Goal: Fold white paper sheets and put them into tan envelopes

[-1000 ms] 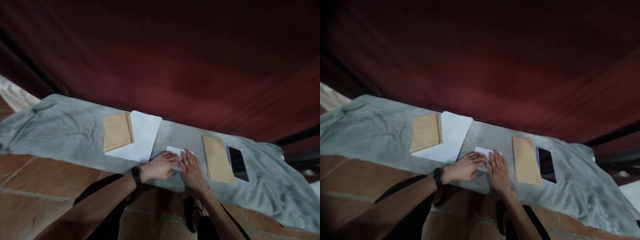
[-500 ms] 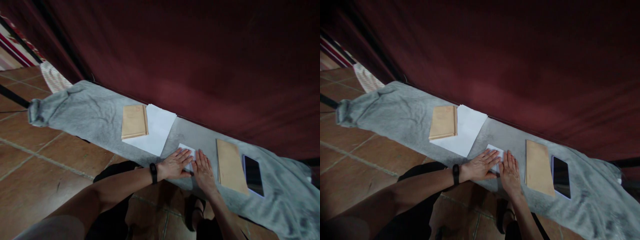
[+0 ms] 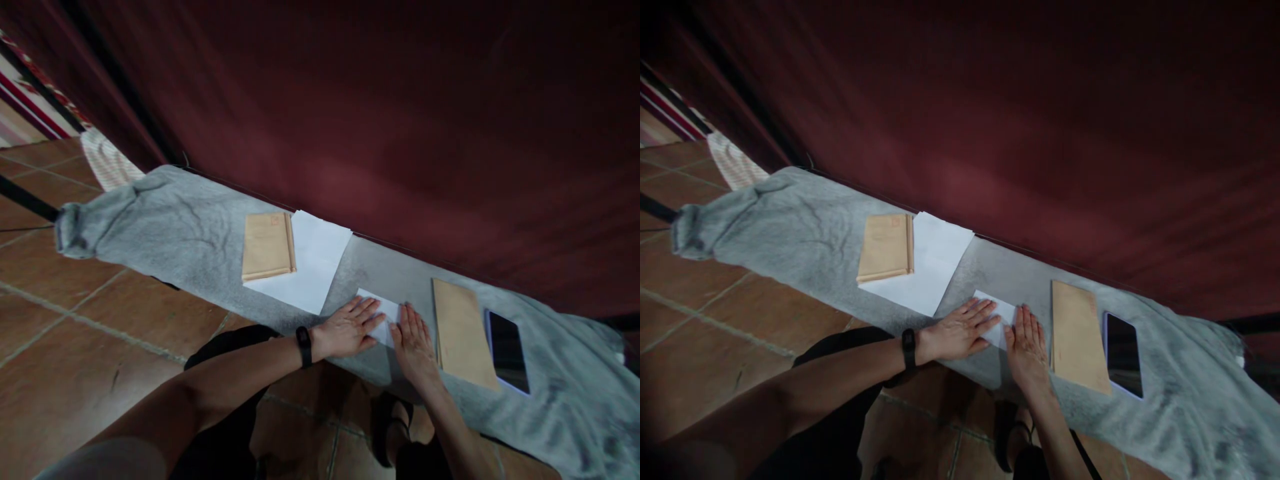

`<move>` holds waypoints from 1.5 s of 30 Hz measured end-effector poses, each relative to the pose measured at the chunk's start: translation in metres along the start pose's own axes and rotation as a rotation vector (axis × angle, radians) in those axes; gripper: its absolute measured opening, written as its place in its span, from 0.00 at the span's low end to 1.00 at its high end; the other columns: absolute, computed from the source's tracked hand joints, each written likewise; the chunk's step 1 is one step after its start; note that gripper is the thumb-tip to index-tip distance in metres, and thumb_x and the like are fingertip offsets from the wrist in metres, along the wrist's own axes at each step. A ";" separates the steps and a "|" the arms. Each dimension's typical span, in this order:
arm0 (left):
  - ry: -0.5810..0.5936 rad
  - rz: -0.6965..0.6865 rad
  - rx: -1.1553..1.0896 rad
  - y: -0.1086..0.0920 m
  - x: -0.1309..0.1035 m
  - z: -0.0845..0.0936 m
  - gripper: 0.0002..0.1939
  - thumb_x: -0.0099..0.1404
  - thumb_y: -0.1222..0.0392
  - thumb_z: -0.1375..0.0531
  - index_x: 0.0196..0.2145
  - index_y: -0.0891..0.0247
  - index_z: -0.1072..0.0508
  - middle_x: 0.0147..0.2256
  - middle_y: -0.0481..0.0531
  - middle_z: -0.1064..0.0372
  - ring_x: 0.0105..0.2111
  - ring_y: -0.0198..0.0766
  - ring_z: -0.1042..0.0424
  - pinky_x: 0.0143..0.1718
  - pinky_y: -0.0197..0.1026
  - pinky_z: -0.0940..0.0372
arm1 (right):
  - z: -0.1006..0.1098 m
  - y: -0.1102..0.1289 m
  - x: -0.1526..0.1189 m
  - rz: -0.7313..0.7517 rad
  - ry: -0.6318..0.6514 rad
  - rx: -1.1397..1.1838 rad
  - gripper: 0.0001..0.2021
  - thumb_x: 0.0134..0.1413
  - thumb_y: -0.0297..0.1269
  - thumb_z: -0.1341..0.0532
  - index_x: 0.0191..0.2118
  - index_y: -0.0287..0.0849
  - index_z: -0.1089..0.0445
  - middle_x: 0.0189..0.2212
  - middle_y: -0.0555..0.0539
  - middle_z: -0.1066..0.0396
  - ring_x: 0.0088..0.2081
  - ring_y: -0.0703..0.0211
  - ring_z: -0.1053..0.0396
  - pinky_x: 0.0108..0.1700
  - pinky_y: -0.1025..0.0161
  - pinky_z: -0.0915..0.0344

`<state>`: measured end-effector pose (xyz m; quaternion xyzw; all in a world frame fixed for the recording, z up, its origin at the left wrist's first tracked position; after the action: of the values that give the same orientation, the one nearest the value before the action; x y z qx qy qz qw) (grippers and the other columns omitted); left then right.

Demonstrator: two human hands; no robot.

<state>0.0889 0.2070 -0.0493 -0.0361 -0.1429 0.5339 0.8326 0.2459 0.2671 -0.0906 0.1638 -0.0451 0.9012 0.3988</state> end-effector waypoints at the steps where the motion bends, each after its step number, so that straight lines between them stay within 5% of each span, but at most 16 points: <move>1: 0.010 -0.012 -0.001 0.001 0.001 0.001 0.29 0.75 0.45 0.52 0.67 0.62 0.43 0.70 0.60 0.52 0.71 0.45 0.56 0.71 0.52 0.62 | 0.000 -0.001 0.000 -0.014 -0.002 0.001 0.31 0.72 0.44 0.61 0.73 0.36 0.65 0.72 0.36 0.56 0.70 0.43 0.53 0.67 0.43 0.49; 17: 0.050 -0.002 0.059 0.014 0.005 0.000 0.28 0.76 0.50 0.54 0.68 0.66 0.46 0.69 0.61 0.51 0.70 0.44 0.53 0.69 0.51 0.56 | 0.014 -0.002 0.006 -0.244 -0.050 0.002 0.30 0.73 0.45 0.59 0.72 0.34 0.54 0.69 0.35 0.48 0.69 0.45 0.48 0.66 0.45 0.44; 25: -0.037 0.039 0.061 0.007 0.019 -0.011 0.29 0.75 0.53 0.56 0.69 0.68 0.49 0.69 0.63 0.50 0.70 0.46 0.54 0.69 0.56 0.56 | 0.017 0.041 0.021 -0.099 0.027 0.147 0.27 0.73 0.42 0.57 0.72 0.39 0.54 0.69 0.41 0.47 0.70 0.53 0.51 0.68 0.49 0.46; 31: -0.032 0.068 0.114 0.015 0.016 -0.016 0.29 0.74 0.55 0.55 0.69 0.69 0.48 0.69 0.63 0.50 0.70 0.46 0.53 0.69 0.55 0.55 | 0.014 0.038 0.016 -0.138 -0.012 0.093 0.28 0.72 0.43 0.54 0.72 0.40 0.52 0.68 0.41 0.45 0.69 0.51 0.48 0.68 0.49 0.47; 45: -0.104 0.160 0.135 0.035 0.011 -0.015 0.41 0.71 0.35 0.52 0.70 0.66 0.52 0.69 0.66 0.50 0.69 0.52 0.50 0.68 0.56 0.54 | 0.014 0.014 0.009 -0.224 0.021 0.025 0.31 0.72 0.49 0.55 0.70 0.34 0.48 0.69 0.37 0.46 0.69 0.47 0.48 0.68 0.48 0.47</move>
<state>0.0665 0.2327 -0.0688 0.0367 -0.1463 0.6082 0.7793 0.2333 0.2615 -0.0738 0.1634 -0.0113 0.8530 0.4955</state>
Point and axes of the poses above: each hand's wrist, its own x-axis towards the middle knuckle, its own z-axis out of the back of the hand, y = z × x, the point moved 7 cm from there along x, towards the middle knuckle
